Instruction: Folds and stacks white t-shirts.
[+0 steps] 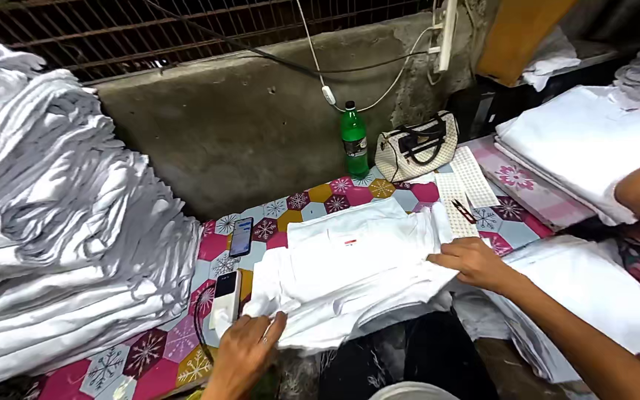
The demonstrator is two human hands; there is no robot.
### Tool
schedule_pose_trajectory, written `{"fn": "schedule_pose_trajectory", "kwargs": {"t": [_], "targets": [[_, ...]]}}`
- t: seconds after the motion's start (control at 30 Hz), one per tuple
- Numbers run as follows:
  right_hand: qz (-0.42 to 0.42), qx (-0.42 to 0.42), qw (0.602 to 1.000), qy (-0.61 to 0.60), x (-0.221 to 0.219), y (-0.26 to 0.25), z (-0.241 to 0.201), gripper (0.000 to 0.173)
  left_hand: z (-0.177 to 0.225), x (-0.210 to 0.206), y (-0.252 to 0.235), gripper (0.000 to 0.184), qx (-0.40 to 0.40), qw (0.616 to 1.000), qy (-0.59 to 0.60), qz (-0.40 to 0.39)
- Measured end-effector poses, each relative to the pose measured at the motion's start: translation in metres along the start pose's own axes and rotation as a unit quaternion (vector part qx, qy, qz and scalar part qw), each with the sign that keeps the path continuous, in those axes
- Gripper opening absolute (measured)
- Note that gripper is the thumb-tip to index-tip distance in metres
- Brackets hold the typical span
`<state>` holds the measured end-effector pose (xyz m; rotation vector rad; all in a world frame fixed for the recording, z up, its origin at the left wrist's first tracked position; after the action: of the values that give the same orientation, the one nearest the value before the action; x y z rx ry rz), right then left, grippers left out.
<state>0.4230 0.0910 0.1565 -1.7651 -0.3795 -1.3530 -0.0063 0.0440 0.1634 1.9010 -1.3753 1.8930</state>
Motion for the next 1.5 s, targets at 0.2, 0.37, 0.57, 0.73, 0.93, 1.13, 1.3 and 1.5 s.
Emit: {"fn": "schedule_pose_trajectory", "kwargs": {"t": [0.2, 0.37, 0.57, 0.73, 0.93, 1.13, 1.3, 1.5], "targets": [[0.005, 0.015, 1.0, -0.002, 0.096, -0.007, -0.037, 0.025, 0.006, 0.086, -0.001, 0.024, 0.022, 0.999, 0.002, -0.046], [-0.146, -0.088, 0.979, -0.111, 0.029, -0.052, 0.03, 0.018, -0.05, 0.002, -0.035, 0.034, 0.044, 0.996, 0.022, -0.077], [-0.393, -0.226, 0.876, -0.166, -0.175, -0.088, 0.131, 0.045, -0.106, -0.223, -0.075, 0.055, 0.177, 0.862, 0.273, -0.389], [-0.409, -0.254, 0.86, -0.166, -0.19, -0.097, 0.127, 0.054, -0.093, -0.247, -0.112, 0.05, 0.155, 0.867, 0.343, -0.326], [-0.17, -0.151, 0.966, -0.125, -0.181, -0.068, 0.11, 0.019, -0.039, -0.187, -0.083, 0.018, 0.04, 0.962, 0.251, -0.097], [0.062, 0.005, 0.995, 0.084, -0.16, -0.033, 0.06, 0.016, 0.02, -0.177, -0.021, 0.014, 0.006, 0.988, 0.155, -0.017], [0.019, -0.042, 0.997, 0.054, -0.142, -0.032, 0.055, 0.035, 0.004, -0.17, -0.032, 0.049, 0.193, 0.953, 0.164, -0.168], [0.002, 0.035, 0.995, 0.096, -0.138, -0.021, 0.037, 0.013, -0.001, -0.163, -0.049, 0.023, 0.099, 0.977, 0.141, -0.123]]}}
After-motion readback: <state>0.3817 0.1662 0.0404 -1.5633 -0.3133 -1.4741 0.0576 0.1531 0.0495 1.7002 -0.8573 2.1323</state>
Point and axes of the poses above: each hand's wrist, its own y-axis away from the middle knuckle, its own x-axis out of the back of the hand, z = x × y, the point moved 6 cm from there along -y, towards the middle knuckle, and after that the axes turned 9 degrees about -z, right-handed, at the moved point
